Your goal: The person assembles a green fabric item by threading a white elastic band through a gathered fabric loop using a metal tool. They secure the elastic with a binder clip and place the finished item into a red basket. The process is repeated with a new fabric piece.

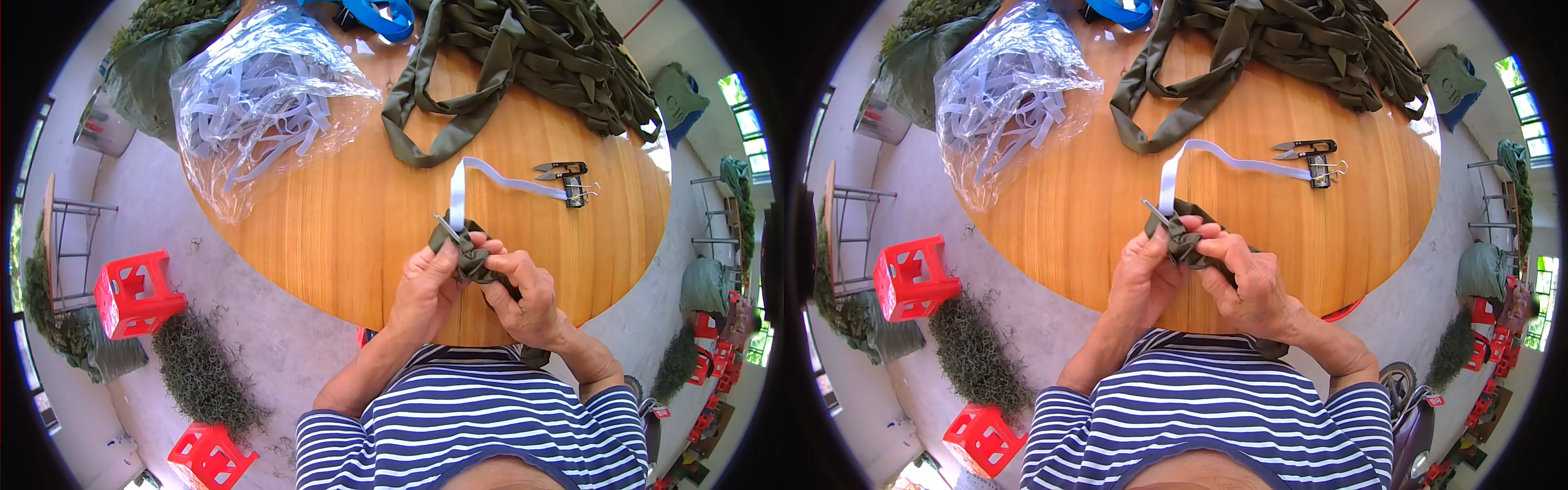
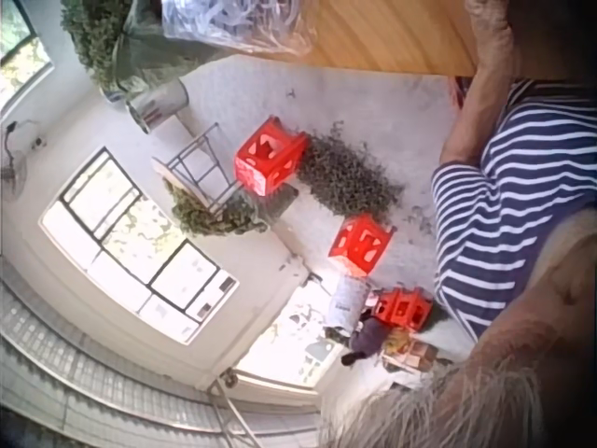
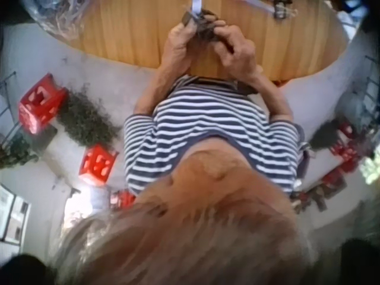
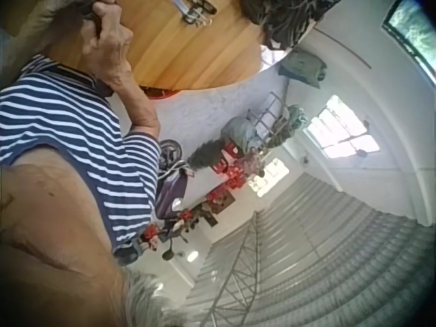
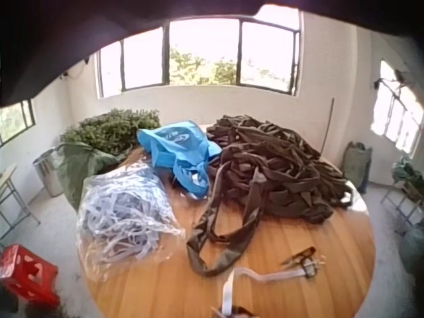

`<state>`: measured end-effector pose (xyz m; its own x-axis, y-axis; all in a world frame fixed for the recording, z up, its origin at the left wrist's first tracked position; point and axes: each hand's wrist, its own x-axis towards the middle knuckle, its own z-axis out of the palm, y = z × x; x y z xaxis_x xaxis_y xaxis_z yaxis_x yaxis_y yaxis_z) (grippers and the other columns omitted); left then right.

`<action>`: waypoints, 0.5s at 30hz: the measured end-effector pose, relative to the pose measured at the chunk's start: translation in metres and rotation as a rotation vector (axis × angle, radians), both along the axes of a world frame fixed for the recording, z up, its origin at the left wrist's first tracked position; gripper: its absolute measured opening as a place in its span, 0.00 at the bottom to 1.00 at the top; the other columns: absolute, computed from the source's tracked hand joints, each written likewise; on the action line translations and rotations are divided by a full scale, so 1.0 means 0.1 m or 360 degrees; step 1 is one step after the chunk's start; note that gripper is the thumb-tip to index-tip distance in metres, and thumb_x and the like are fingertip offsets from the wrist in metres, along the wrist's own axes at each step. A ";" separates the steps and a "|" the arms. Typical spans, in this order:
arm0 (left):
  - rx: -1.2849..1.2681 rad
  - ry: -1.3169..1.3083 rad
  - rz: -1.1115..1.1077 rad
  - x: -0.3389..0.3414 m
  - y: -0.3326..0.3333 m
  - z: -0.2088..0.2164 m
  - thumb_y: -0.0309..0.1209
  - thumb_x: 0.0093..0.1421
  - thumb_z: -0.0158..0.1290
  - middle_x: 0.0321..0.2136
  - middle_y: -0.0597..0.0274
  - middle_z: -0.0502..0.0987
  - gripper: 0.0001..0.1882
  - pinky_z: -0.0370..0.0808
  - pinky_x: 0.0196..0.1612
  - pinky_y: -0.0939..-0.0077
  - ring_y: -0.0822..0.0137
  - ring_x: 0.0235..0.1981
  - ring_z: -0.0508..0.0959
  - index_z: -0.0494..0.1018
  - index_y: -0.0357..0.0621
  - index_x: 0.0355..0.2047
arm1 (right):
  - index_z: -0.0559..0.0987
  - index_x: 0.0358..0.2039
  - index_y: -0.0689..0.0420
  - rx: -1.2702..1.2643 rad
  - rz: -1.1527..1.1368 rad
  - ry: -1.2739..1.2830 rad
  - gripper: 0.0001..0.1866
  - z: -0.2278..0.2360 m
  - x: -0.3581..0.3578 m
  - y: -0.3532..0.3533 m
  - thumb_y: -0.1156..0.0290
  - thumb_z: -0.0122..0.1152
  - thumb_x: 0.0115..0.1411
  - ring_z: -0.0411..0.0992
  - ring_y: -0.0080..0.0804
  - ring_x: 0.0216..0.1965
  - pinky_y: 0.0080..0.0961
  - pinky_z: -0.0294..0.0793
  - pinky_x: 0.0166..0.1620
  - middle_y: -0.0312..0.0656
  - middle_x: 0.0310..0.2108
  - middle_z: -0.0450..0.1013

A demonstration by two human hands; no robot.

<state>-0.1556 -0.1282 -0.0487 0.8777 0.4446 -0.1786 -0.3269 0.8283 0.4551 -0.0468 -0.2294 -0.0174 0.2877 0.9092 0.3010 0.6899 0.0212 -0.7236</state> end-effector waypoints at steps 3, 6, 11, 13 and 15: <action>0.0044 0.0008 0.0000 -0.01 -0.02 0.06 0.37 0.62 0.41 0.40 0.53 0.73 0.17 0.68 0.48 0.71 0.65 0.42 0.73 0.67 0.35 0.42 | 0.69 0.36 0.61 -0.0108 -0.0035 0.0348 0.12 0.02 -0.02 -0.01 0.79 0.57 0.50 0.74 0.37 0.26 0.23 0.71 0.26 0.48 0.36 0.72; 0.0075 0.0026 0.0114 0.00 -0.03 0.15 0.36 0.62 0.42 0.39 0.53 0.73 0.15 0.69 0.46 0.72 0.66 0.41 0.73 0.68 0.35 0.41 | 0.69 0.37 0.59 -0.0118 -0.0108 0.0327 0.14 0.07 0.01 0.02 0.76 0.59 0.49 0.73 0.37 0.28 0.24 0.72 0.29 0.45 0.37 0.72; 0.0193 0.0186 0.0235 0.03 0.09 0.24 0.36 0.60 0.46 0.39 0.54 0.73 0.16 0.70 0.43 0.71 0.64 0.39 0.73 0.65 0.36 0.42 | 0.71 0.37 0.56 -0.0401 -0.0061 0.0201 0.17 0.42 0.07 -0.03 0.63 0.61 0.49 0.71 0.37 0.34 0.29 0.70 0.36 0.42 0.35 0.71; 0.0229 0.0120 0.0339 0.03 0.17 0.27 0.36 0.60 0.46 0.39 0.54 0.72 0.16 0.70 0.43 0.70 0.62 0.40 0.72 0.65 0.37 0.42 | 0.72 0.36 0.54 -0.0597 0.0099 0.0090 0.20 0.46 0.17 -0.09 0.52 0.57 0.49 0.70 0.40 0.36 0.33 0.68 0.40 0.43 0.31 0.71; 0.0289 -0.0023 0.0466 -0.04 0.33 0.21 0.37 0.60 0.45 0.40 0.53 0.71 0.15 0.70 0.45 0.67 0.62 0.42 0.71 0.66 0.38 0.42 | 0.73 0.31 0.56 -0.0513 0.0197 -0.0038 0.18 0.24 0.15 -0.08 0.53 0.54 0.51 0.69 0.43 0.37 0.36 0.68 0.39 0.47 0.31 0.71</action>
